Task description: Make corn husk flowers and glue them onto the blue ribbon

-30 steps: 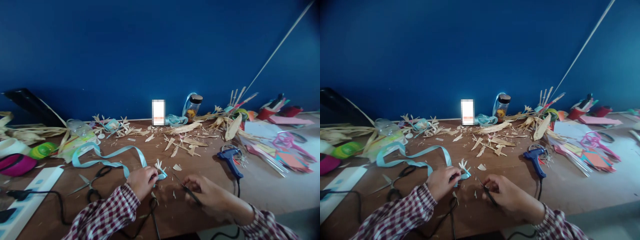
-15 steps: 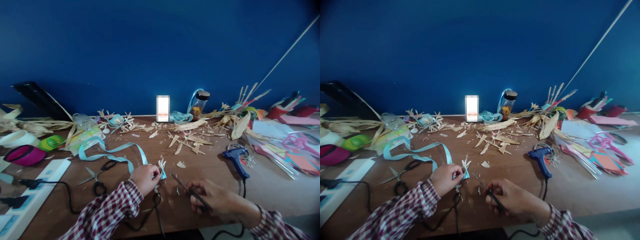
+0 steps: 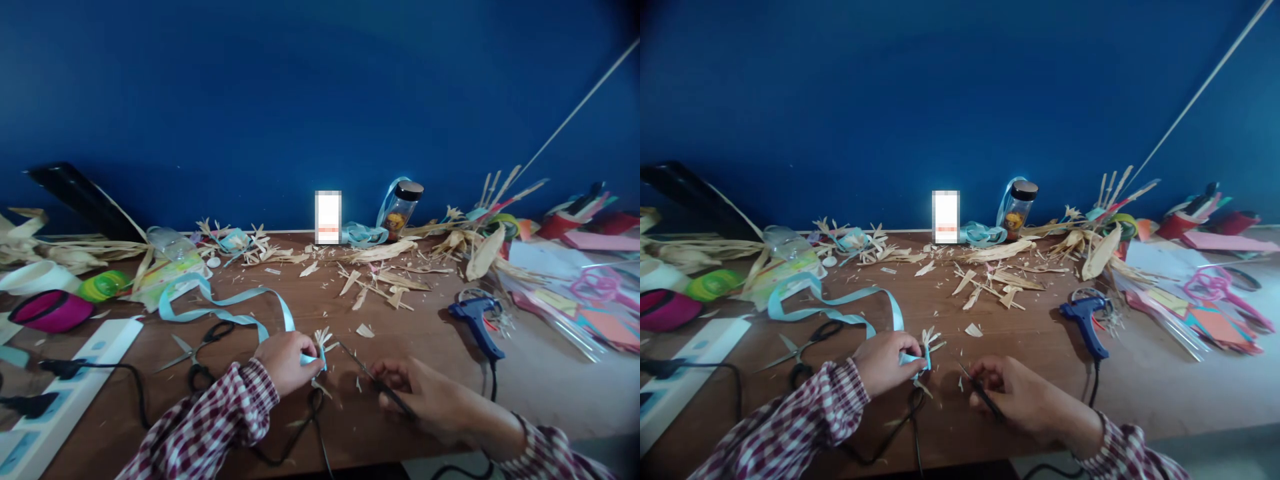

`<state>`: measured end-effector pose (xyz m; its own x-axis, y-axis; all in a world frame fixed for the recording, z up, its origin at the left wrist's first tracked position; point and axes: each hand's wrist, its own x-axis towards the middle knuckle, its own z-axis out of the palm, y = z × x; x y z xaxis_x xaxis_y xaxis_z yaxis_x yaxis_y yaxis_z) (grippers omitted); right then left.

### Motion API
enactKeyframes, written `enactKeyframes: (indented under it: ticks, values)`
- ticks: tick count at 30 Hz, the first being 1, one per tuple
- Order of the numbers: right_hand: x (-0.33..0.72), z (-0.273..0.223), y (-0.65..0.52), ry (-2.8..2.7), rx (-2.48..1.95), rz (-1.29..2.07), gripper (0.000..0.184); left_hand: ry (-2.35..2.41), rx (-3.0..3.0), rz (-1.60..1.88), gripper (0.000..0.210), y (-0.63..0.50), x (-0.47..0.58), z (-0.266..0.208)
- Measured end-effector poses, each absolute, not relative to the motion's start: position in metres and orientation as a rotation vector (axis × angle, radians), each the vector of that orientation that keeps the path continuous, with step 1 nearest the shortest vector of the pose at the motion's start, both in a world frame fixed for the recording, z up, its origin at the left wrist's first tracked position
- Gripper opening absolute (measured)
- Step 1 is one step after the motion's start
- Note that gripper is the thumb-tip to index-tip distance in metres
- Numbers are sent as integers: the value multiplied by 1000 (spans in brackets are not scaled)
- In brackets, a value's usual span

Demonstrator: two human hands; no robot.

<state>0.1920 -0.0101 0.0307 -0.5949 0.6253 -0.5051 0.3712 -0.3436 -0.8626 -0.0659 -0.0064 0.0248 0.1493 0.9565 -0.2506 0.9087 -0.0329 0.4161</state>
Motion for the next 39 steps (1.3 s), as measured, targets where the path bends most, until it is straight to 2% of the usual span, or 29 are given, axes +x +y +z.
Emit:
enactKeyframes:
  ticks: [5, 9, 11, 15, 21, 23, 27, 29, 35, 39]
  values:
    - [189, 29, -12, -1703, -1342, 2046, 27, 1812, 1934, 56, 16, -7, -66, 26]
    - [187, 31, -8, -1807, -1290, 1968, 26, 1777, 1860, 181, 15, -6, -70, 22]
    - [187, 34, -3, -1897, -1286, 1835, 25, 1766, 1838, 281, 18, -4, -74, 20]
    - [186, 40, 10, -2070, -1319, 1367, 25, 1806, 1753, 436, 26, 1, -76, 18]
    - [167, 42, 38, -2040, -1202, 1278, 26, 1767, 1671, 670, 29, 15, -71, 29]
    - [157, 42, 51, -2089, -1262, 1100, 23, 1717, 1617, 761, 29, 22, -68, 31]
    - [138, 42, 78, -2153, -1548, 479, 14, 1635, 1485, 940, 31, 33, -64, 24]
    - [132, 38, 87, -2187, -1639, 277, 11, 1607, 1438, 1035, 29, 35, -63, 17]
    - [133, 12, 99, -2303, -1539, 324, 9, 1551, 1347, 1108, 27, 29, -70, 6]
    - [140, 2, 102, -2302, -1539, 387, 13, 1514, 1240, 1129, 37, 26, -73, 7]
